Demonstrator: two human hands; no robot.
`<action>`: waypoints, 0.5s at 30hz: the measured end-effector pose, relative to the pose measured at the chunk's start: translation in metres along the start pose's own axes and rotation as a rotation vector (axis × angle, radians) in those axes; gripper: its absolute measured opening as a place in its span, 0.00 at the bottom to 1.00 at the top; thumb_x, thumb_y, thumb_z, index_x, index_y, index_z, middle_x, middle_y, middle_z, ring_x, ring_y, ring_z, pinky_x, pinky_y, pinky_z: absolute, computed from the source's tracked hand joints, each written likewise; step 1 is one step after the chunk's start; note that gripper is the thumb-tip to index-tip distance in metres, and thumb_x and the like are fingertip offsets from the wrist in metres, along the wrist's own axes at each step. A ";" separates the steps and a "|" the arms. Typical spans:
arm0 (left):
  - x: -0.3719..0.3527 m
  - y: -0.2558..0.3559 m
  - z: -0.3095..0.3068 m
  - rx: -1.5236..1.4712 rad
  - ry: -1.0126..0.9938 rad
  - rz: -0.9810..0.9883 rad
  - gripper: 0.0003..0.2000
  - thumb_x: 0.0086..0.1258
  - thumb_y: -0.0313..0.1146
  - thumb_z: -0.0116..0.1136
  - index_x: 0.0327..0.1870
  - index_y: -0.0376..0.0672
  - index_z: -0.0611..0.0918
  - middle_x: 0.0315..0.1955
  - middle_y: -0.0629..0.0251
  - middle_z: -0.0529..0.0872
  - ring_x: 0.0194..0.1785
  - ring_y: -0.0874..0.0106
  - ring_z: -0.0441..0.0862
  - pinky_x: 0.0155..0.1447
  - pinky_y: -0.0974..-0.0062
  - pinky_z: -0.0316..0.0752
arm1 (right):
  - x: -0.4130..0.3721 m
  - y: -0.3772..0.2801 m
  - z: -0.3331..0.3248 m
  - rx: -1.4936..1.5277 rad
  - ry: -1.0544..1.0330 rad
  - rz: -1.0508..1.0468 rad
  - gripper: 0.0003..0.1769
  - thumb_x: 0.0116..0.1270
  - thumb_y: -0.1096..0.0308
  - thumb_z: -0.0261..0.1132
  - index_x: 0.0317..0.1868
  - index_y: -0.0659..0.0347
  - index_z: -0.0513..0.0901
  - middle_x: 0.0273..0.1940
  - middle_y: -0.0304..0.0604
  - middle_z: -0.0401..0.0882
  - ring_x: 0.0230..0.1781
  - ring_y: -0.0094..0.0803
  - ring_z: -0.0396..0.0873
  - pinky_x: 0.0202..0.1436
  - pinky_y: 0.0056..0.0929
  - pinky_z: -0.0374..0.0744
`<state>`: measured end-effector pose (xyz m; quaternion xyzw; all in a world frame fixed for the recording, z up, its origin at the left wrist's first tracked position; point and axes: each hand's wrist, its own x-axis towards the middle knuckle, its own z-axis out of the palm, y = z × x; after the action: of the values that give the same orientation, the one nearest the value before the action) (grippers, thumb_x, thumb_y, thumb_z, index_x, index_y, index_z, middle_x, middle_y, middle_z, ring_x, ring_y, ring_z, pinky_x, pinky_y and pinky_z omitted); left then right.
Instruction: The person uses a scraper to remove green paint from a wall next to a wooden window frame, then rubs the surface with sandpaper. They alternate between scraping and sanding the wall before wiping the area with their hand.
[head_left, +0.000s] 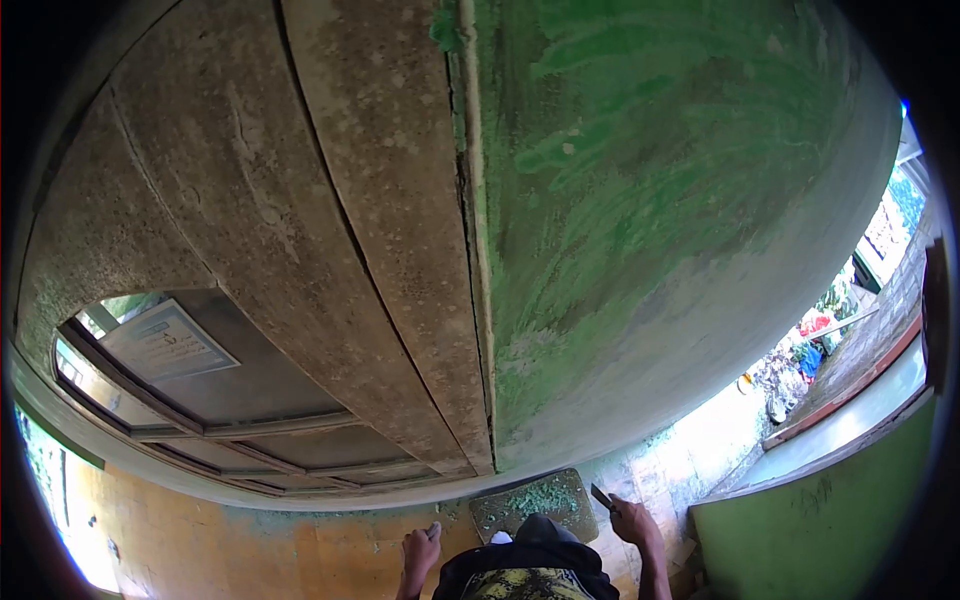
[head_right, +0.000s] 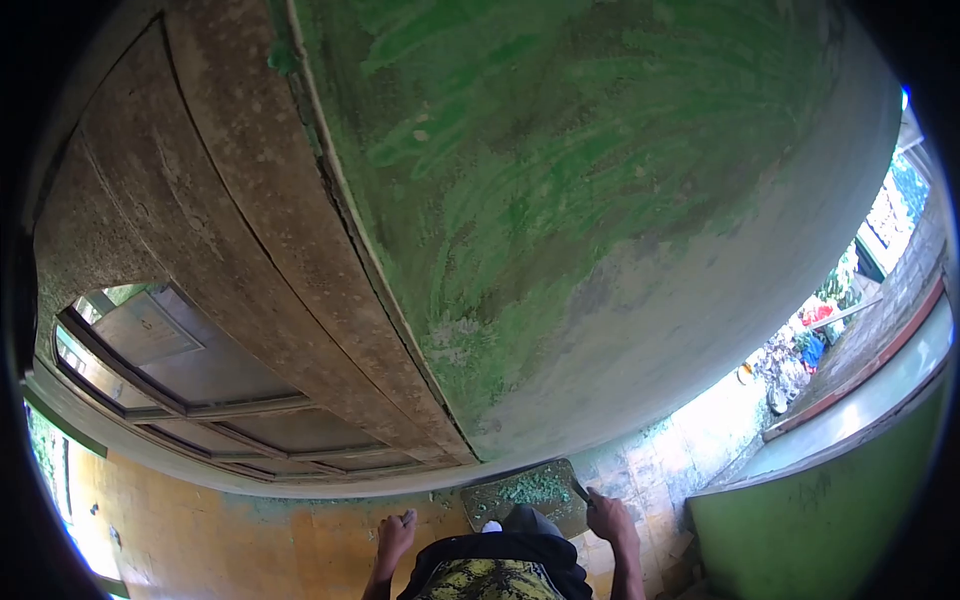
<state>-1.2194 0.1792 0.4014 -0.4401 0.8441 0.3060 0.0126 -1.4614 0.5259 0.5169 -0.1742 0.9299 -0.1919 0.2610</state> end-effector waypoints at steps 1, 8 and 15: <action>0.004 -0.002 0.000 -0.040 -0.025 0.002 0.28 0.72 0.55 0.55 0.25 0.34 0.85 0.22 0.39 0.83 0.35 0.40 0.84 0.43 0.46 0.77 | 0.000 -0.001 0.007 0.012 0.010 0.031 0.27 0.65 0.68 0.54 0.66 0.54 0.77 0.38 0.70 0.82 0.42 0.63 0.83 0.49 0.57 0.80; 0.019 0.119 -0.039 -0.219 0.022 0.358 0.14 0.74 0.40 0.58 0.39 0.35 0.83 0.33 0.42 0.85 0.39 0.40 0.82 0.42 0.50 0.77 | -0.008 -0.098 -0.017 -0.011 -0.251 -0.281 0.35 0.67 0.67 0.54 0.76 0.52 0.63 0.46 0.67 0.83 0.44 0.59 0.84 0.50 0.52 0.80; -0.018 0.217 -0.093 -0.749 0.147 0.417 0.07 0.75 0.29 0.55 0.38 0.34 0.80 0.31 0.52 0.85 0.33 0.58 0.87 0.38 0.66 0.78 | -0.030 -0.162 -0.095 0.433 -0.078 -0.610 0.33 0.68 0.74 0.60 0.74 0.55 0.69 0.45 0.55 0.83 0.40 0.44 0.82 0.47 0.39 0.80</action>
<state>-1.3479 0.2361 0.5915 -0.2549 0.7444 0.5549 -0.2702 -1.4541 0.4239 0.6770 -0.3910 0.7626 -0.4460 0.2581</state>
